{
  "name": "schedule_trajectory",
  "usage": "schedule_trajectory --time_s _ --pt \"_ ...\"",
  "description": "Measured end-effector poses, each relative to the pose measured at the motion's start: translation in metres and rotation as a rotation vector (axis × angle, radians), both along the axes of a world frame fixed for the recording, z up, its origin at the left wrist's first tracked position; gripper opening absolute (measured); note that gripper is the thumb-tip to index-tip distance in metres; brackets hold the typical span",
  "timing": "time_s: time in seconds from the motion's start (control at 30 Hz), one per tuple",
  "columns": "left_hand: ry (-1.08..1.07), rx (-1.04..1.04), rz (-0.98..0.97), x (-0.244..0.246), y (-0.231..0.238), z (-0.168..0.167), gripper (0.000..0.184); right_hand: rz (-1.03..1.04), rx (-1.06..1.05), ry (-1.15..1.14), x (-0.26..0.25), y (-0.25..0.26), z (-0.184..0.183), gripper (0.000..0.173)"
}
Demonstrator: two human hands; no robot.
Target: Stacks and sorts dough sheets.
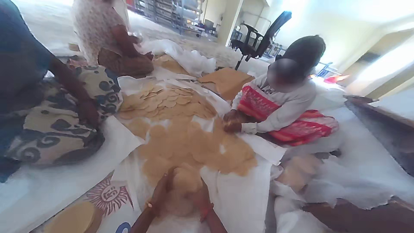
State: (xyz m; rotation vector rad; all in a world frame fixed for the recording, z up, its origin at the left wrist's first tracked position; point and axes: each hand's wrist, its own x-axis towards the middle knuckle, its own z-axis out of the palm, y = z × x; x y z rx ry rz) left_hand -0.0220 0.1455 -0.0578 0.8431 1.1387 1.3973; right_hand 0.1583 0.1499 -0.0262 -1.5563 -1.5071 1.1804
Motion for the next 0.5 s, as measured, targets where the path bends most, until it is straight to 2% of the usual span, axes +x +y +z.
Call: schedule_trajectory --time_s 0.07,0.13,0.17,0.23,0.3,0.33,0.4,0.5 --pt "-0.013 0.142 0.010 -0.014 -0.008 0.015 0.060 -0.064 0.088 0.122 0.002 -0.012 0.009 0.093" --pt "-0.016 0.170 0.006 -0.028 -0.012 0.020 0.067 -0.079 0.185 0.223 0.004 -0.028 0.002 0.094" --pt "0.018 0.115 -0.025 -0.031 -0.017 0.013 0.067 -0.059 0.175 0.184 0.004 -0.037 -0.006 0.097" --pt "0.053 -0.056 -0.112 -0.029 -0.024 -0.003 0.060 0.143 0.034 -0.028 0.002 -0.042 -0.013 0.105" --pt "0.005 -0.180 -0.089 -0.020 -0.027 -0.017 0.057 0.377 -0.065 -0.228 -0.003 -0.037 -0.015 0.112" --pt "-0.018 -0.205 -0.066 -0.018 -0.027 -0.019 0.057 0.424 -0.053 -0.243 -0.006 -0.035 -0.017 0.116" --pt "-0.071 -0.197 -0.038 -0.016 -0.027 -0.018 0.054 0.399 -0.002 -0.187 -0.007 -0.033 -0.018 0.118" --pt "-0.100 -0.102 -0.036 -0.017 -0.027 0.004 0.052 0.169 0.011 -0.031 -0.004 -0.029 -0.014 0.103"
